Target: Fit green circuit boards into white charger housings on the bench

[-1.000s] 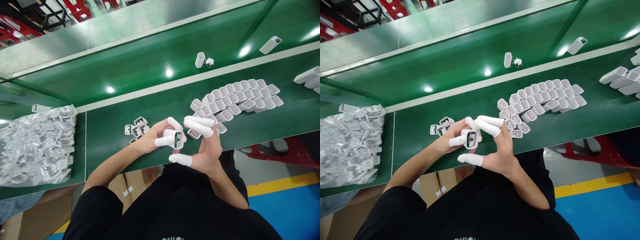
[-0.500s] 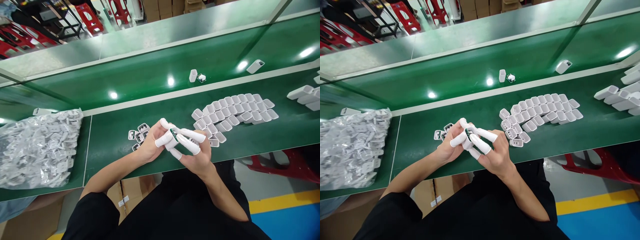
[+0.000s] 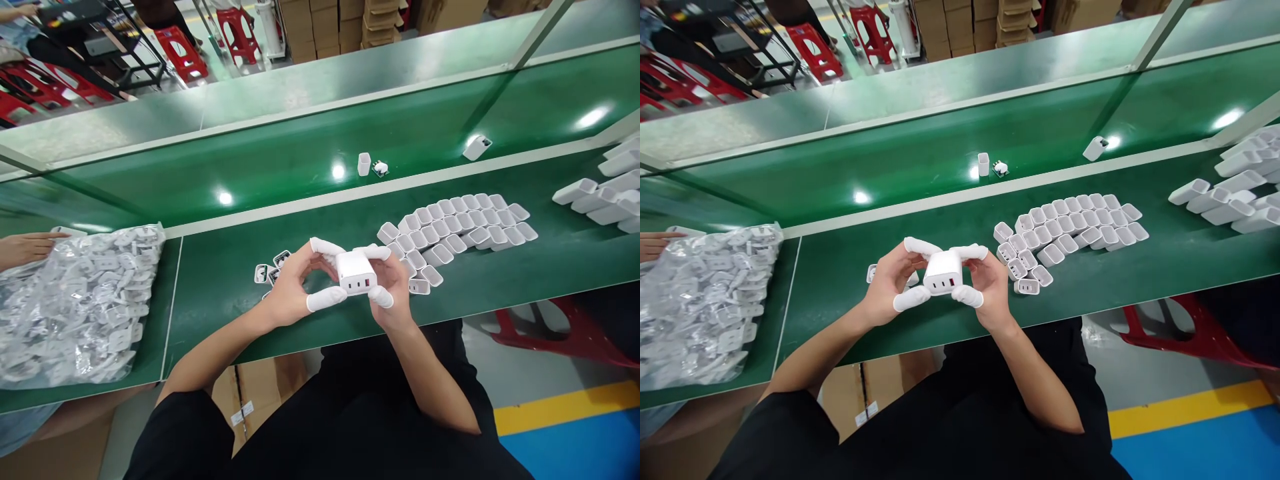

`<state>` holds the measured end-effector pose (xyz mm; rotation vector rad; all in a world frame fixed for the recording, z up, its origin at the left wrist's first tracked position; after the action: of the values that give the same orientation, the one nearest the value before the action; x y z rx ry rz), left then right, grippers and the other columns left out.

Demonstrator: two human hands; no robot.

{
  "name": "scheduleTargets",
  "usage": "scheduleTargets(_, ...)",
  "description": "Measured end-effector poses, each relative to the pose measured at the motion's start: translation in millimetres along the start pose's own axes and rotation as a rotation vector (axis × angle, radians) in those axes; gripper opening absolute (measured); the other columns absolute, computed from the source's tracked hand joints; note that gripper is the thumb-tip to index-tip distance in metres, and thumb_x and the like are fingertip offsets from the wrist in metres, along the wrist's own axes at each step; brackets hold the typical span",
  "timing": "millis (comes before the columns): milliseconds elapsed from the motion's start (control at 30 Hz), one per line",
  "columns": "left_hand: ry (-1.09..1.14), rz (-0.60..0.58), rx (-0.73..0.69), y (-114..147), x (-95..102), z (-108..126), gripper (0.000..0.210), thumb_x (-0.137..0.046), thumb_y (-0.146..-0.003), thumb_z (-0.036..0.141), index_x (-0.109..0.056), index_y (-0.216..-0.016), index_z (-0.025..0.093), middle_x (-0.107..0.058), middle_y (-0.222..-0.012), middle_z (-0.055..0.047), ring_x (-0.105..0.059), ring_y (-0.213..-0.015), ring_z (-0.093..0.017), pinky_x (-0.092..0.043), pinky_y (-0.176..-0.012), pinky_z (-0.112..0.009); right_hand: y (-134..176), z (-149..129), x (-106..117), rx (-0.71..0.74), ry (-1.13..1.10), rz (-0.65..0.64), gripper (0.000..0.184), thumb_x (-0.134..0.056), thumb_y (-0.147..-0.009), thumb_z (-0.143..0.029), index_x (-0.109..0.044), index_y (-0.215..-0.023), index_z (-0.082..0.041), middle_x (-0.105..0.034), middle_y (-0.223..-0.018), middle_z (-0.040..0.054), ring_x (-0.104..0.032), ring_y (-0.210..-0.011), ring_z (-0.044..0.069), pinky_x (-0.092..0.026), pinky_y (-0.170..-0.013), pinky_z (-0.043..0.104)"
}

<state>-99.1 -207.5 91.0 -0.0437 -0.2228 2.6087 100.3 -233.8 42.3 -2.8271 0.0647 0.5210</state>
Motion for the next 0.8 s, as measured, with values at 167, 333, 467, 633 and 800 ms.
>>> scheduleTargets(167, -0.03, -0.041, 0.063, 1, -7.1, 3, 0.048, -0.095, -0.089, 0.05, -0.073, -0.121, 0.023, -0.078, -0.107, -0.006, -0.074, -0.093, -0.022, -0.064, -0.089, -0.035, 2, 1, -5, -0.063, -0.077, 0.029, 0.065, -0.098, -0.073, -0.078, -0.081, -0.112, -0.029, -0.078, -0.096, 0.0034, -0.075, -0.089, 0.024, -0.067, -0.087, 0.043)
scheduleTargets(333, 0.012, 0.011, 0.158, 4, -11.7, -2, 0.047, -0.097, -0.088, 0.05, -0.068, -0.113, 0.022, -0.077, -0.104, -0.005, -0.072, -0.088, -0.019, -0.061, -0.085, -0.032, 2, 3, -5, -0.109, -0.059, 0.02, 0.064, -0.098, -0.073, -0.079, -0.082, -0.108, -0.028, -0.077, -0.093, 0.0035, -0.073, -0.085, 0.024, -0.066, -0.084, 0.043)
scheduleTargets(467, 0.074, 0.026, 0.184, 5, -12.5, -4, 0.05, -0.1, -0.086, 0.05, -0.068, -0.113, 0.022, -0.078, -0.104, -0.005, -0.073, -0.088, -0.019, -0.061, -0.086, -0.032, 1, 3, -4, -0.099, -0.048, 0.006, 0.064, -0.096, -0.076, -0.078, -0.083, -0.112, -0.028, -0.079, -0.095, 0.0047, -0.074, -0.087, 0.025, -0.067, -0.085, 0.043)
scheduleTargets(633, 0.145, 0.07, 0.214, 2, -12.5, -5, 0.056, -0.101, -0.083, 0.052, -0.071, -0.12, 0.023, -0.081, -0.117, -0.008, -0.078, -0.098, -0.022, -0.065, -0.09, -0.033, 1, 2, -5, -0.065, -0.013, 0.024, 0.063, -0.094, -0.081, -0.075, -0.084, -0.123, -0.03, -0.076, -0.087, 0.0029, -0.072, -0.078, 0.024, -0.068, -0.079, 0.043)
scheduleTargets(800, 0.188, 0.1, 0.21, 0, -11.9, -6, 0.058, -0.101, -0.083, 0.049, -0.071, -0.125, 0.023, -0.083, -0.116, -0.008, -0.084, -0.091, -0.022, -0.069, -0.085, -0.033, 1, 3, -6, -0.051, -0.02, 0.017, 0.059, -0.094, -0.085, -0.07, -0.085, -0.13, -0.033, -0.074, -0.086, 0.0033, -0.072, -0.083, 0.026, -0.068, -0.071, 0.042)
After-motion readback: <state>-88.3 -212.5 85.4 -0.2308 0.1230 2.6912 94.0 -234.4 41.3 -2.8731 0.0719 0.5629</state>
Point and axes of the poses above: each hand's wrist, its own y-axis away from the middle knuckle, its own x-axis out of the back of the hand, z = x × y, the point moved 1 cm from there along -y, towards the middle knuckle
